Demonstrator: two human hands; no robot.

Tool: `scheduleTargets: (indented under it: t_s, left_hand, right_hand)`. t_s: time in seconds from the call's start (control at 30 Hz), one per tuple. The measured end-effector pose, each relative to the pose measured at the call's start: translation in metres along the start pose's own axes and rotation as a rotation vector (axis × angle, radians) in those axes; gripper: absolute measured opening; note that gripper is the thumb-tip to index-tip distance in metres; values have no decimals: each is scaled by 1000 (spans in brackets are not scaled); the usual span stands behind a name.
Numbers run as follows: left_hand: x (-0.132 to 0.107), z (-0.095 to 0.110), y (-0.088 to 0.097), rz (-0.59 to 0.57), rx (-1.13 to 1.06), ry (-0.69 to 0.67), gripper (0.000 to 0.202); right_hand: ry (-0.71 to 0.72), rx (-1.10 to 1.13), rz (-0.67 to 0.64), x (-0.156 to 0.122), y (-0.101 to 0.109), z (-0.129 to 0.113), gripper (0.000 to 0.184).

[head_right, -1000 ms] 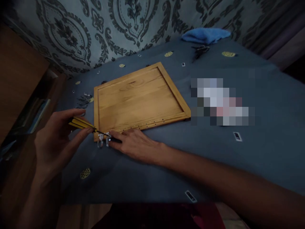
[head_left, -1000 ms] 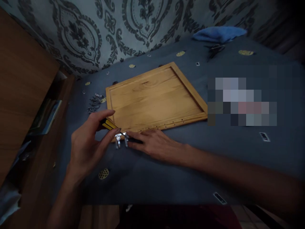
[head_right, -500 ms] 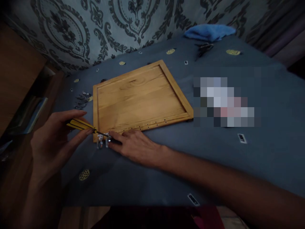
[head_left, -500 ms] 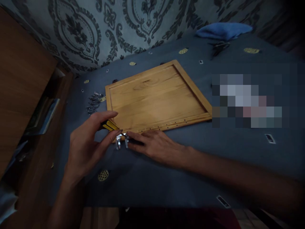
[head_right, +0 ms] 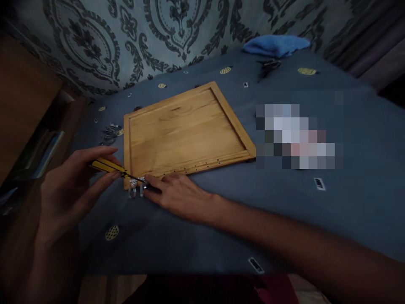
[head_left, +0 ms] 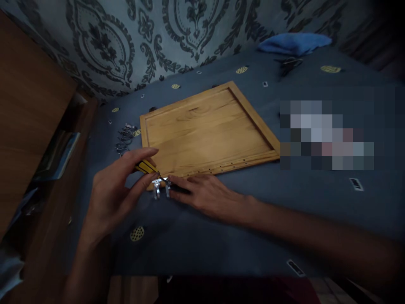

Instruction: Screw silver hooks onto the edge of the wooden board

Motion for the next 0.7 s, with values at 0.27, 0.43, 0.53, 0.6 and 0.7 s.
scheduleTargets:
  t_s: [0.27,0.43,0.53,0.6,0.7]
  left_hand:
    - [1,-2,0,-122,-143,-21,38]
    - [2,2,-3,-18,-55,-21,32]
    - [0,3,-2,71,-6,-4,31]
    - [-2,3,-1,109,-18,8,32]
    - [-3,2,3,143,-27,12,35]
  right_hand:
    - [5,28,30,-1,-3,0,37]
    - [-8,32,36,-1,-2,1,40]
    - [-10,16,3,-1,-2,1,40]
    - [-11,10,-14,-1,-2,1,39]
    - [-9,12,-17,-1,-2,1,39]
Point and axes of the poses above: each hand's wrist, its own x-axis towards the middle knuckle, its own y-axis out of the back of the hand, z = x × y, the point moved 7 cm from there along x, towards the middle knuckle, and after that the axes turned 5 degrees about y, right-handed, at the moved point
